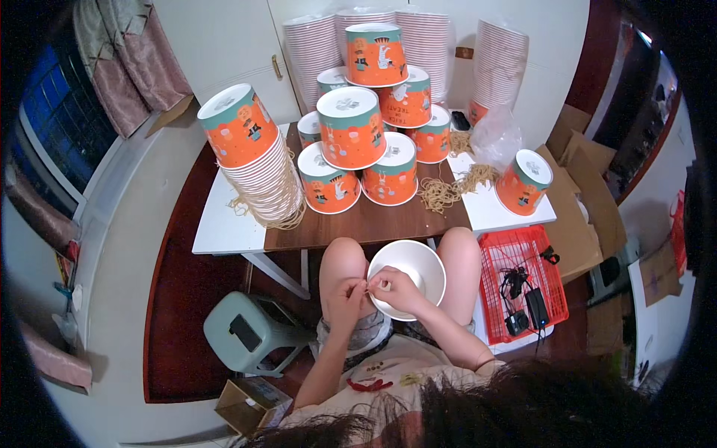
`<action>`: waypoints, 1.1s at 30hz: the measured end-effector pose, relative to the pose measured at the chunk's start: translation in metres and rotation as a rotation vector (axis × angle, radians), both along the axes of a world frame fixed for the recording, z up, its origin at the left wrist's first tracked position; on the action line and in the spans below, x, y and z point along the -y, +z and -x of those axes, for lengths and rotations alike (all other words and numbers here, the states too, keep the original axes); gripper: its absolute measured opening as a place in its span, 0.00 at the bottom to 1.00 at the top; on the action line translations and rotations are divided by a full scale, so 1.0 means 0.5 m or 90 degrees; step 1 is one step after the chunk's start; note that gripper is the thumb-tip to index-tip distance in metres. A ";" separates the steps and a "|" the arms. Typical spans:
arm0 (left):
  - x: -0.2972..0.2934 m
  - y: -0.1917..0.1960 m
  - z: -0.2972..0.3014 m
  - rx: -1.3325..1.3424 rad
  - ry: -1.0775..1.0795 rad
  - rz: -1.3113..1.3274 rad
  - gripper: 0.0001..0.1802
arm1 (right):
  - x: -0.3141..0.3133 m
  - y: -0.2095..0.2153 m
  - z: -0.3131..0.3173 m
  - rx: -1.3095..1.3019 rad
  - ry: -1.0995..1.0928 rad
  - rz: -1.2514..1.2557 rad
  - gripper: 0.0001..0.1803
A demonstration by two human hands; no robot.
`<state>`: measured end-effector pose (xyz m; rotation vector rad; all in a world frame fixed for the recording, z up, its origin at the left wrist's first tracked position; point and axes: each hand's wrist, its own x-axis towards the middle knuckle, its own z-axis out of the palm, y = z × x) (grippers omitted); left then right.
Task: Thread strings through small paper buckets and stack them on a table.
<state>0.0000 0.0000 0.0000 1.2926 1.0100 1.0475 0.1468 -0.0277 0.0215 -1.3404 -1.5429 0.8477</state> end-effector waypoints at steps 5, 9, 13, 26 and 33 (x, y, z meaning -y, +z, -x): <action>0.007 -0.003 0.000 -0.025 -0.030 0.006 0.08 | 0.002 -0.001 0.001 -0.005 -0.010 -0.019 0.04; 0.007 -0.021 0.003 0.000 -0.036 -0.054 0.07 | -0.001 -0.005 -0.003 0.000 -0.015 -0.015 0.05; 0.004 -0.017 0.000 -0.036 -0.030 -0.159 0.08 | -0.003 -0.004 -0.003 0.004 -0.014 -0.018 0.05; -0.002 -0.009 0.004 -0.093 -0.027 -0.181 0.08 | 0.003 0.011 -0.001 0.181 -0.056 -0.093 0.04; 0.000 0.010 0.006 -0.164 -0.021 -0.205 0.06 | 0.004 0.014 -0.004 0.195 -0.055 -0.115 0.04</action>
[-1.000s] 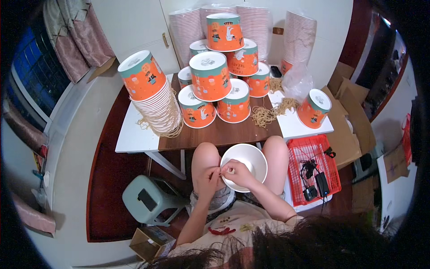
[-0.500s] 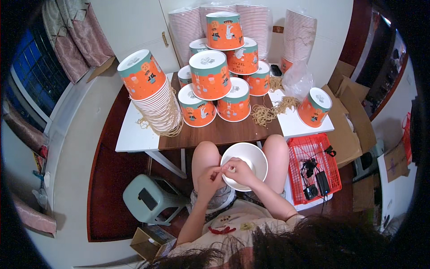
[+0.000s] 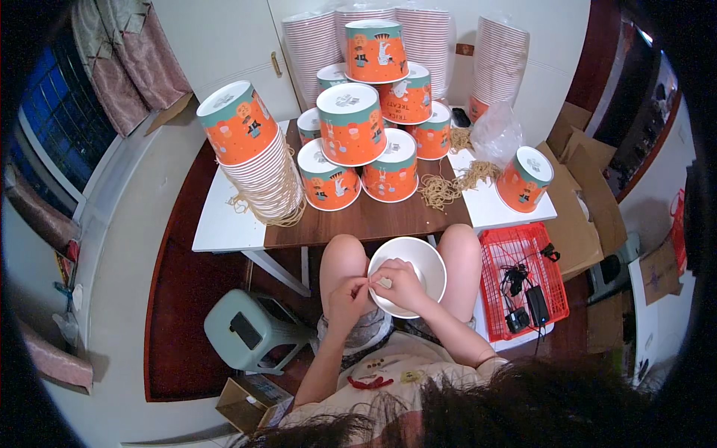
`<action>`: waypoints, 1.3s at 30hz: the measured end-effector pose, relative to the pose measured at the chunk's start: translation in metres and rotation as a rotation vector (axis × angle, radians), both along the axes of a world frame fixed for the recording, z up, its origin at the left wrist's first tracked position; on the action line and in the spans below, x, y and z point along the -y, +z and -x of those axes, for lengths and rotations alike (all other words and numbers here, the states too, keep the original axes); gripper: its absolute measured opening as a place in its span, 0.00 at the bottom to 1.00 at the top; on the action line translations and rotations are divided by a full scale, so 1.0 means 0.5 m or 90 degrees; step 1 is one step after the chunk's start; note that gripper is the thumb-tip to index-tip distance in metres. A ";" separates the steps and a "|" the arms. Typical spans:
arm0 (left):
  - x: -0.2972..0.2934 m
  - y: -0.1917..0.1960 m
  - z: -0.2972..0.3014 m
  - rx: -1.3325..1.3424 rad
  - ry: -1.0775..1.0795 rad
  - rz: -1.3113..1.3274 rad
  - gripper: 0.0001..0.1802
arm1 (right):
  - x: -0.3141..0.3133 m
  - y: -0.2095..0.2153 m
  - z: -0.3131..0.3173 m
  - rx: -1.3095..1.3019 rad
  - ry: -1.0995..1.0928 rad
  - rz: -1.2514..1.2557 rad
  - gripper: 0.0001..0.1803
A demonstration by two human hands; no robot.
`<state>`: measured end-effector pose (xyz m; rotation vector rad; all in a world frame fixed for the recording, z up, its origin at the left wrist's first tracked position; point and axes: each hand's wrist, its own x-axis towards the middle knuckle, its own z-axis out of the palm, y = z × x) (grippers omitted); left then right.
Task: Thread strings through small paper buckets and stack them on a table.
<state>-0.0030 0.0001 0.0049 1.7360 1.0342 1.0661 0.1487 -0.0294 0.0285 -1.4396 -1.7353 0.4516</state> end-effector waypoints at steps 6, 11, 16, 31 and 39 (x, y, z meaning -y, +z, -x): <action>0.001 0.015 0.003 -0.052 -0.018 -0.056 0.05 | 0.004 0.006 0.001 0.060 -0.020 -0.018 0.03; 0.003 0.028 0.006 -0.081 -0.036 -0.101 0.05 | 0.006 0.013 0.003 0.090 -0.021 -0.029 0.04; -0.008 0.018 0.013 -0.076 -0.075 -0.049 0.04 | 0.006 0.011 0.000 0.053 0.002 -0.037 0.05; -0.027 -0.012 0.020 0.098 -0.166 0.171 0.04 | 0.024 0.019 -0.003 0.009 0.008 -0.084 0.07; -0.026 0.004 0.019 0.121 -0.181 0.182 0.04 | 0.025 0.021 0.003 0.115 -0.027 -0.149 0.08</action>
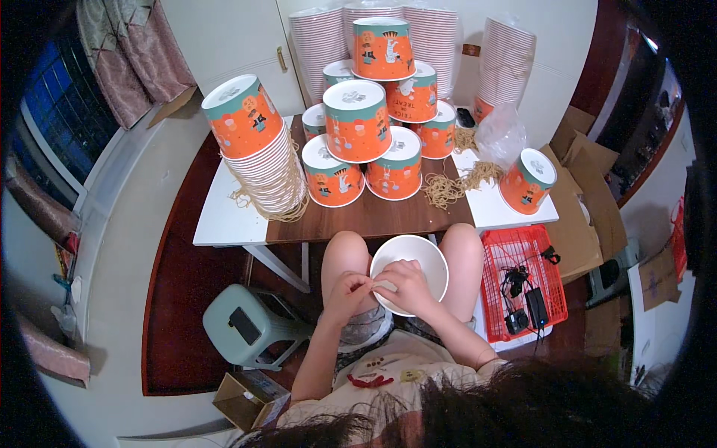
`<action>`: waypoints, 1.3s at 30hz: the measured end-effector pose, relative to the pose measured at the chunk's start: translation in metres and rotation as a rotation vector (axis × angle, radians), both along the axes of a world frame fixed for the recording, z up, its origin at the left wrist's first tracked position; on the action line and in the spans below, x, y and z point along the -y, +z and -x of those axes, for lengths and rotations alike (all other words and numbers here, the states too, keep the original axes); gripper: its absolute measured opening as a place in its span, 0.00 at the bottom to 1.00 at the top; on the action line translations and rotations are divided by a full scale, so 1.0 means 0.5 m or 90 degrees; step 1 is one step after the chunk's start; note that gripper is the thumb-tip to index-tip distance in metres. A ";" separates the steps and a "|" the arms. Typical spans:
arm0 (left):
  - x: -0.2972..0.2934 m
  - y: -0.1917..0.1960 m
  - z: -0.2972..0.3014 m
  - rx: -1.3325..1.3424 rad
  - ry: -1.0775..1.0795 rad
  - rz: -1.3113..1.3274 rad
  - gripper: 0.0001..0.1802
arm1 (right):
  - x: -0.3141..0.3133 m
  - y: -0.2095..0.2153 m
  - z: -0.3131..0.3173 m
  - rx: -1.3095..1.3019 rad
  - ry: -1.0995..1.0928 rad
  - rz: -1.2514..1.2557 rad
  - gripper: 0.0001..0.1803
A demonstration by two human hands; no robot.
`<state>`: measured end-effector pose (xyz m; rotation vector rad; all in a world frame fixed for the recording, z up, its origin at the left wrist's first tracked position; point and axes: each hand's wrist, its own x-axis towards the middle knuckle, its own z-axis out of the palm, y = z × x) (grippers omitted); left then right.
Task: Thread strings through small paper buckets and stack them on a table.
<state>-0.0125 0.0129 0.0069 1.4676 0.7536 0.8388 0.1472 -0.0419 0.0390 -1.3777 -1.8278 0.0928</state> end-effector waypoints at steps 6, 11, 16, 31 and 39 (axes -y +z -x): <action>0.000 -0.006 0.002 -0.021 0.028 -0.018 0.04 | 0.000 0.001 0.002 0.027 -0.004 -0.047 0.04; -0.002 0.001 0.008 -0.017 -0.019 -0.023 0.06 | -0.002 -0.003 -0.005 -0.032 0.006 0.032 0.03; -0.006 -0.019 0.001 -0.004 -0.004 -0.107 0.07 | -0.006 -0.004 -0.006 -0.134 0.053 0.074 0.02; -0.007 -0.007 -0.011 -0.101 0.035 -0.113 0.05 | -0.001 -0.019 -0.006 -0.456 0.132 0.338 0.05; -0.020 -0.021 -0.013 -0.095 0.042 -0.099 0.04 | 0.001 -0.027 -0.011 -0.438 0.125 0.374 0.03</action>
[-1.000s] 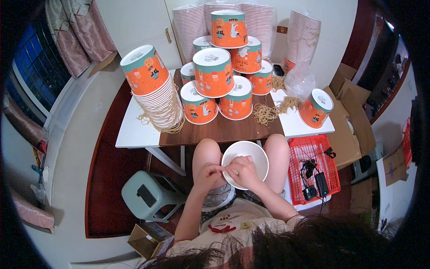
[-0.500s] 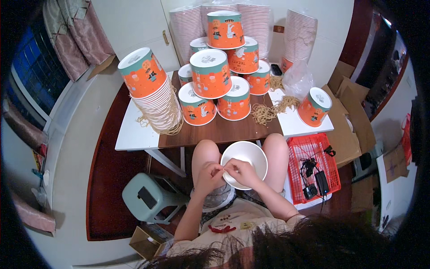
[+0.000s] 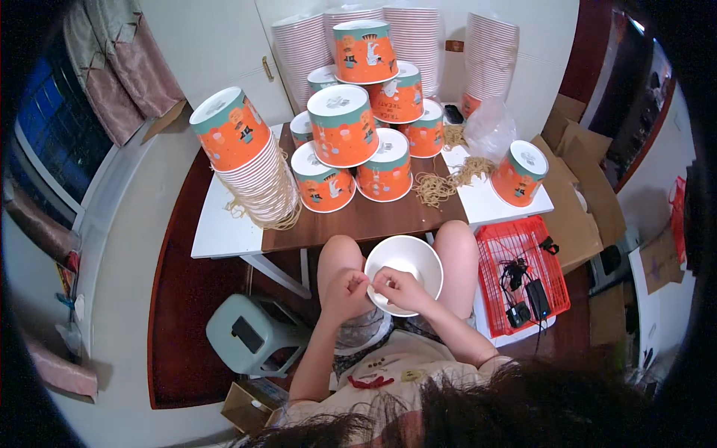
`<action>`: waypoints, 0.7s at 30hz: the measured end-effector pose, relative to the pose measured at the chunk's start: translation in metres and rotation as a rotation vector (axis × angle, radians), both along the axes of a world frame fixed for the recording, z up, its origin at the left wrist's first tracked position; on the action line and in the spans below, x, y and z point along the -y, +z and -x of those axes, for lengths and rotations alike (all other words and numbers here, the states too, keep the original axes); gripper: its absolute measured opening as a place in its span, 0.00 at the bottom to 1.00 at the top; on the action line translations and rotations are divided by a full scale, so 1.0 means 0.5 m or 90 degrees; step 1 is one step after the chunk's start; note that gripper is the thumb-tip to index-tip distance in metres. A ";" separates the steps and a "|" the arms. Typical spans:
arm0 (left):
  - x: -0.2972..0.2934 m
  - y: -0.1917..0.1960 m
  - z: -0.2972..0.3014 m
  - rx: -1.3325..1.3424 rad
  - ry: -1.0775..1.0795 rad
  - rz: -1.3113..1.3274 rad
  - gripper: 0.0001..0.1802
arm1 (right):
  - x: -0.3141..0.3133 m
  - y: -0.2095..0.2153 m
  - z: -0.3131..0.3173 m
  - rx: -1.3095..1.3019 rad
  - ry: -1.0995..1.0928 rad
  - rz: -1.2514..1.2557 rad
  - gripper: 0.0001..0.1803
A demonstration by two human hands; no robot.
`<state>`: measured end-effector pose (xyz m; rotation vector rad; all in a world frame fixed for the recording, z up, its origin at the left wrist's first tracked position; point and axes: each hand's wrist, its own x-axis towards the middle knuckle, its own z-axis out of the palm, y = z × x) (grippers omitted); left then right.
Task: Thread strings through small paper buckets and stack them on a table.
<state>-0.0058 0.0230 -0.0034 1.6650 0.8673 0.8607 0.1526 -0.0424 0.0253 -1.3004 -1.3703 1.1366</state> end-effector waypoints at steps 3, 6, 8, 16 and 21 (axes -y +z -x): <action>-0.003 -0.003 0.001 0.000 0.001 -0.037 0.03 | -0.004 -0.016 -0.001 0.022 -0.009 -0.054 0.03; -0.001 0.013 0.000 0.001 -0.011 -0.031 0.03 | -0.005 -0.022 -0.003 0.037 -0.013 -0.083 0.02; 0.008 0.048 -0.004 0.004 -0.003 -0.088 0.03 | -0.002 -0.015 -0.004 0.046 -0.012 -0.048 0.01; 0.002 0.028 0.002 0.009 0.024 -0.064 0.04 | 0.009 0.001 0.000 0.046 -0.032 -0.106 0.02; 0.006 0.024 0.007 -0.025 0.018 -0.084 0.04 | 0.018 0.009 -0.006 0.035 -0.026 -0.117 0.03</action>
